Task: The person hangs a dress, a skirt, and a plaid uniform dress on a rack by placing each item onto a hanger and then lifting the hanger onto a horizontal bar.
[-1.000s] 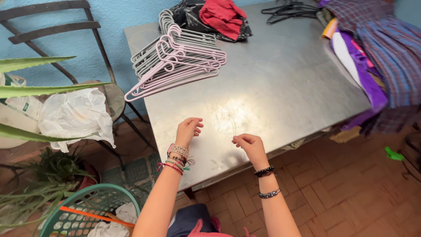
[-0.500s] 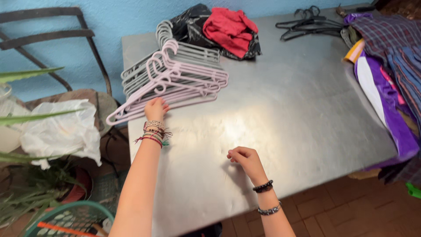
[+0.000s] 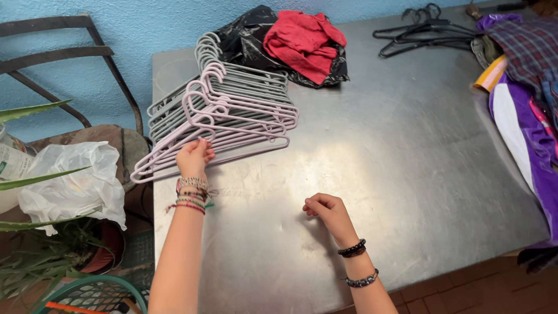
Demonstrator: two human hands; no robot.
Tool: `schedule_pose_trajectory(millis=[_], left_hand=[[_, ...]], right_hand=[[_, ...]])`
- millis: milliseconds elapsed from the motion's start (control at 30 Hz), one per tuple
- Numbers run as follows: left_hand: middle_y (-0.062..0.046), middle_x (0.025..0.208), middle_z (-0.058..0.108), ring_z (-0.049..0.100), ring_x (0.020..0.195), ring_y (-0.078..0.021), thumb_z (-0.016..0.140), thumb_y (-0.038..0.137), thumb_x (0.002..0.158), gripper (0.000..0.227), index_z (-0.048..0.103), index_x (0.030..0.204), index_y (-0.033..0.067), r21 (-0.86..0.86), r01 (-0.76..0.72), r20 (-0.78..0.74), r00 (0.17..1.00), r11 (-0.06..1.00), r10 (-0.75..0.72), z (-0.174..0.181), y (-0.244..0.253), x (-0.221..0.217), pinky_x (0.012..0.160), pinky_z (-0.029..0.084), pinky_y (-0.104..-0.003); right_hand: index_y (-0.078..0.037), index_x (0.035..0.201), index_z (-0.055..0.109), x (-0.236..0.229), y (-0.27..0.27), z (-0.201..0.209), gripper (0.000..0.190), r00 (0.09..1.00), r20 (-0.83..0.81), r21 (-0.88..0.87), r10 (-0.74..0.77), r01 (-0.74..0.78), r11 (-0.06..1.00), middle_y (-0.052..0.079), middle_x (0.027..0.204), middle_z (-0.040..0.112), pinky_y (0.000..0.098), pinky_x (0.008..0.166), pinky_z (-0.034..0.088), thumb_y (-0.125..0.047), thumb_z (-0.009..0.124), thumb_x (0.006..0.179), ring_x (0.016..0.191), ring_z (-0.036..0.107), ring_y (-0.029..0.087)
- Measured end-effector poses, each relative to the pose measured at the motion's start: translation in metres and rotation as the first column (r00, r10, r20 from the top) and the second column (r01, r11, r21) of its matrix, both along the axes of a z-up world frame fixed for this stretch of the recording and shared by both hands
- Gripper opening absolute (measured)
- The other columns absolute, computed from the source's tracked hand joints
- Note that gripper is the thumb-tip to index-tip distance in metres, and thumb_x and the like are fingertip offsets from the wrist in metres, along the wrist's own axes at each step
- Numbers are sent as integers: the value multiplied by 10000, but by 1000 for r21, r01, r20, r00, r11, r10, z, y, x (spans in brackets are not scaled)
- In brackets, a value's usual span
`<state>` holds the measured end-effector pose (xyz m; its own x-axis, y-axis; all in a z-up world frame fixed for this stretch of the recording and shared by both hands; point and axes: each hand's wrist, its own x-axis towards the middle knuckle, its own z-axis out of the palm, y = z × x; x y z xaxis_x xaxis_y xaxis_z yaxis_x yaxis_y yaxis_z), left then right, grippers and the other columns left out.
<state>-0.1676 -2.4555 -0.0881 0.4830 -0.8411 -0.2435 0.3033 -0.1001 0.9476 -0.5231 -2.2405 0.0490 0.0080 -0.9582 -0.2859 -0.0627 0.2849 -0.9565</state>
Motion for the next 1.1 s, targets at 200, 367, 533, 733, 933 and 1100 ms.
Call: schedule_pose_trajectory(millis=[200, 367, 533, 733, 933, 1100], left_hand=[[-182, 954, 725, 684, 598, -165, 687, 123, 974, 203, 616, 1128, 11, -181, 186, 2, 982, 966, -189, 54, 74, -108, 544, 647, -284], [-216, 951, 709, 694, 575, -219, 697, 105, 951, 257, 618, 1156, -27, -213, 385, 9, 920, 898, -392, 87, 144, -251, 521, 647, -334], [-163, 905, 706, 718, 575, -231, 737, 113, 917, 220, 658, 1086, -3, -215, 547, -55, 820, 809, -569, 102, 233, -407, 507, 640, -341], [-114, 957, 717, 742, 695, -183, 718, 131, 938, 185, 675, 1093, 39, -230, 701, -52, 684, 675, -728, 93, 317, -549, 542, 651, -306], [-119, 923, 750, 742, 701, -190, 661, 45, 886, 251, 725, 1128, 47, -198, 875, 68, 463, 443, -884, 104, 367, -640, 619, 640, -319], [-67, 1068, 746, 749, 801, -159, 697, 55, 874, 412, 688, 1282, 112, -229, 956, 32, 197, 185, -980, 130, 378, -683, 715, 635, -311]], right_hand=[[-13, 888, 766, -28, 18, 13, 170, 997, 71, -63, -6, 10, 998, 136, 818, 733, 319, 804, 547, -166, 702, 920, 791, 664, 196], [-23, 1166, 693, -80, 46, 23, 304, 995, 98, -167, -8, 25, 986, 150, 997, 714, 327, 787, 558, -203, 687, 921, 834, 680, 203], [-56, 1470, 491, -165, 99, 33, 638, 994, 103, -181, -43, 61, 982, 195, 1306, 609, 365, 854, 548, -293, 698, 915, 1018, 662, 228], [-83, 1419, 469, -282, 164, 6, 536, 932, 219, -229, -290, 338, 913, -14, 1123, 568, 263, 841, 555, -225, 679, 947, 1002, 596, 82], [-110, 1339, 455, -369, 204, 10, 529, 841, 220, -294, -494, 540, 789, 60, 1085, 680, 276, 834, 512, -176, 742, 899, 952, 608, 102], [-166, 1225, 402, -434, 207, 12, 520, 732, 312, -356, -605, 681, 640, 22, 923, 666, 221, 753, 484, -28, 750, 865, 802, 596, 72]])
